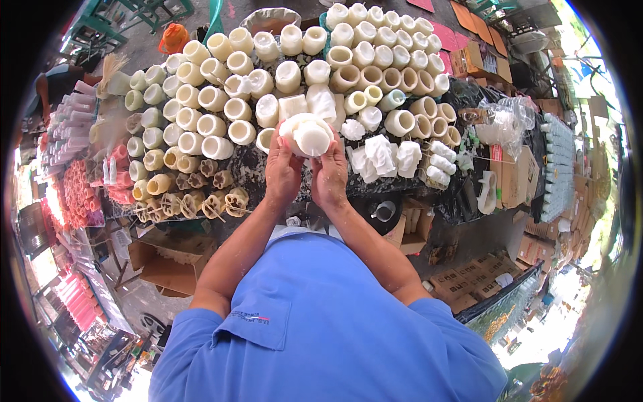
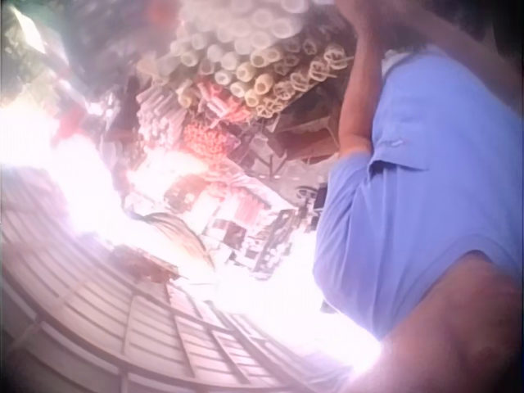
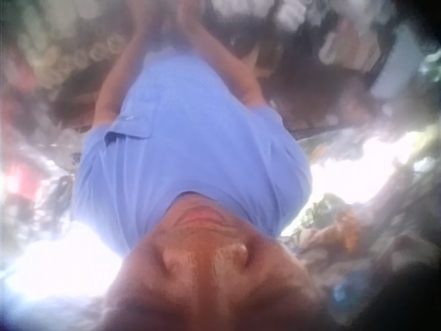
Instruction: The person repeatedly picks up white cylindrical candle molds, inserts wicks, and places them back on the table. The person handles the molds one at a time, aligning the wicks and arranging the candles in rows.
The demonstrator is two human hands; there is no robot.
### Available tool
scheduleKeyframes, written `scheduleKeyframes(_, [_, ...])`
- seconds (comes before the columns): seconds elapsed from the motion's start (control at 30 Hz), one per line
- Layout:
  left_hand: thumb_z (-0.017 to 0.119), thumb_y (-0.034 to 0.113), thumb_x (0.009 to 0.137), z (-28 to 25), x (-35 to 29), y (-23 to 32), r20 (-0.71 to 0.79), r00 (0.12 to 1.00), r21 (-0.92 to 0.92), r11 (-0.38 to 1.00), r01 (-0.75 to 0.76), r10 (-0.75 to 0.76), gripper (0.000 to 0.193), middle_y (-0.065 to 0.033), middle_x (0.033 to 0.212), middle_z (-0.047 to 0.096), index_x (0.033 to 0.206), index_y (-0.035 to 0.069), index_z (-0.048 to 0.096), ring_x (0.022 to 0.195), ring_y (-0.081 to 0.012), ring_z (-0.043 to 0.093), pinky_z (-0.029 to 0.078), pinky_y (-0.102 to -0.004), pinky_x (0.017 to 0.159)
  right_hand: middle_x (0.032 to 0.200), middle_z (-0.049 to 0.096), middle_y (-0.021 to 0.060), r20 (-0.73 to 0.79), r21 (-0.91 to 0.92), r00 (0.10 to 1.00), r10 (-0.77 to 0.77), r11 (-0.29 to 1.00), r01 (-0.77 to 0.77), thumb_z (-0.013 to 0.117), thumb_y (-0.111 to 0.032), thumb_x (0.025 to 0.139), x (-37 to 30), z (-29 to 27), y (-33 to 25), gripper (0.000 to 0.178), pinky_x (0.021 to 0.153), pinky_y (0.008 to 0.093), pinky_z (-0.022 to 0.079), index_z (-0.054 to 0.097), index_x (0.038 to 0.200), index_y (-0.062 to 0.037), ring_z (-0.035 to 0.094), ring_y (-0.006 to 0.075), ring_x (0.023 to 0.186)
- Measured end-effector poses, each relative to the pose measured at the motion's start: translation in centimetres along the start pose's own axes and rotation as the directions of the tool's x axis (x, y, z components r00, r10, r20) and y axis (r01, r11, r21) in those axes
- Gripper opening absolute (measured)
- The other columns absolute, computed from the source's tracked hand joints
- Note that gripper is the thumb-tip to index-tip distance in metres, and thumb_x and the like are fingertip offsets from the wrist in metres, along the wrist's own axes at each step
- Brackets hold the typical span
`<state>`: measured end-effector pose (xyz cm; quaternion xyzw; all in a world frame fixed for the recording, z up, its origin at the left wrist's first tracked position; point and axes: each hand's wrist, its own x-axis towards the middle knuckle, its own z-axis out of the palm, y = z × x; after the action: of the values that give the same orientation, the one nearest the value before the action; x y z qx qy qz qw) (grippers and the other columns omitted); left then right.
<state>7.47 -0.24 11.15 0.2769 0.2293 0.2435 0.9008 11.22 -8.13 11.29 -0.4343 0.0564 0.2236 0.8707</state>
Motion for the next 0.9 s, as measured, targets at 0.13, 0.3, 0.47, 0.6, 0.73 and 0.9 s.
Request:
scheduleKeyframes(0.13, [0.057, 0.033, 0.113, -0.2, 2.0, 2.8, 0.099, 0.989, 0.165, 0.982, 0.091, -0.108, 0.046, -0.0103, 0.129, 0.069, 0.144, -0.001, 0.055, 0.116, -0.0165, 0.068, 0.055, -0.0321, 0.101, 0.145, 0.062, 0.0120, 0.101, -0.081, 0.991, -0.086, 0.992, 0.095, 0.053, -0.031, 0.115, 0.8, -0.4, -1.2, 0.050, 0.113, 0.0374, 0.050, 0.048, 0.155, -0.0024, 0.061, 0.0200, 0.132])
scheduleKeyframes(0.3, [0.054, 0.033, 0.114, 1.2, 3.2, 2.7, 0.087, 0.996, 0.165, 0.986, -0.036, 0.022, 0.042, -0.0104, 0.117, 0.074, 0.135, -0.003, 0.062, 0.104, -0.0159, 0.072, 0.058, -0.0313, 0.091, 0.137, 0.067, 0.0127, 0.155, -0.241, 0.966, -0.208, 0.940, 0.241, 0.056, -0.030, 0.113, 1.8, 0.6, -3.1, 0.048, 0.107, 0.0312, 0.052, 0.054, 0.150, 0.0016, 0.064, 0.0160, 0.122])
scheduleKeyframes(0.47, [0.047, 0.040, 0.116, 1.9, 3.8, 3.0, -0.059, 0.998, 0.116, 0.993, -0.010, 0.017, 0.047, -0.0122, 0.112, 0.075, 0.130, -0.003, 0.063, 0.099, -0.0199, 0.074, 0.062, -0.0333, 0.086, 0.129, 0.070, 0.0143, 0.031, -0.233, 0.956, -0.291, 0.928, 0.290, 0.054, -0.021, 0.114, 2.5, 1.8, -1.8, 0.035, 0.106, 0.0328, 0.054, 0.062, 0.136, 0.0054, 0.068, 0.0186, 0.116])
scheduleKeyframes(0.6, [0.047, 0.042, 0.116, 1.1, 3.6, 3.5, -0.137, 0.983, 0.128, 0.982, 0.142, -0.125, 0.048, -0.0134, 0.112, 0.075, 0.130, -0.002, 0.062, 0.098, -0.0232, 0.075, 0.063, -0.0367, 0.084, 0.117, 0.073, 0.0102, -0.104, -0.159, 0.979, -0.178, 0.974, 0.160, 0.049, -0.018, 0.116, 2.7, 0.8, -0.6, 0.029, 0.096, 0.0292, 0.056, 0.066, 0.125, 0.0043, 0.067, 0.0134, 0.102])
scheduleKeyframes(0.73, [0.049, 0.043, 0.115, 0.2, 2.9, 3.1, -0.174, 0.954, -0.038, 0.970, 0.241, -0.244, 0.051, -0.0149, 0.121, 0.073, 0.132, -0.004, 0.060, 0.104, -0.0264, 0.074, 0.062, -0.0406, 0.091, 0.110, 0.074, 0.0112, -0.139, -0.003, 0.987, 0.077, 0.997, -0.078, 0.046, -0.025, 0.117, 3.1, -0.9, -1.0, 0.034, 0.089, 0.0345, 0.062, 0.065, 0.125, 0.0022, 0.072, 0.0179, 0.095])
scheduleKeyframes(0.9, [0.052, 0.048, 0.112, -1.3, 2.5, 3.0, -0.212, 0.916, -0.103, 0.940, 0.326, -0.341, 0.055, -0.0151, 0.117, 0.073, 0.128, -0.004, 0.060, 0.106, -0.0266, 0.073, 0.061, -0.0429, 0.097, 0.115, 0.075, 0.0134, 0.076, 0.084, 0.917, 0.392, 0.914, -0.397, 0.045, -0.028, 0.117, 2.0, -2.8, -0.8, 0.035, 0.086, 0.0390, 0.066, 0.063, 0.128, 0.0003, 0.077, 0.0233, 0.098])
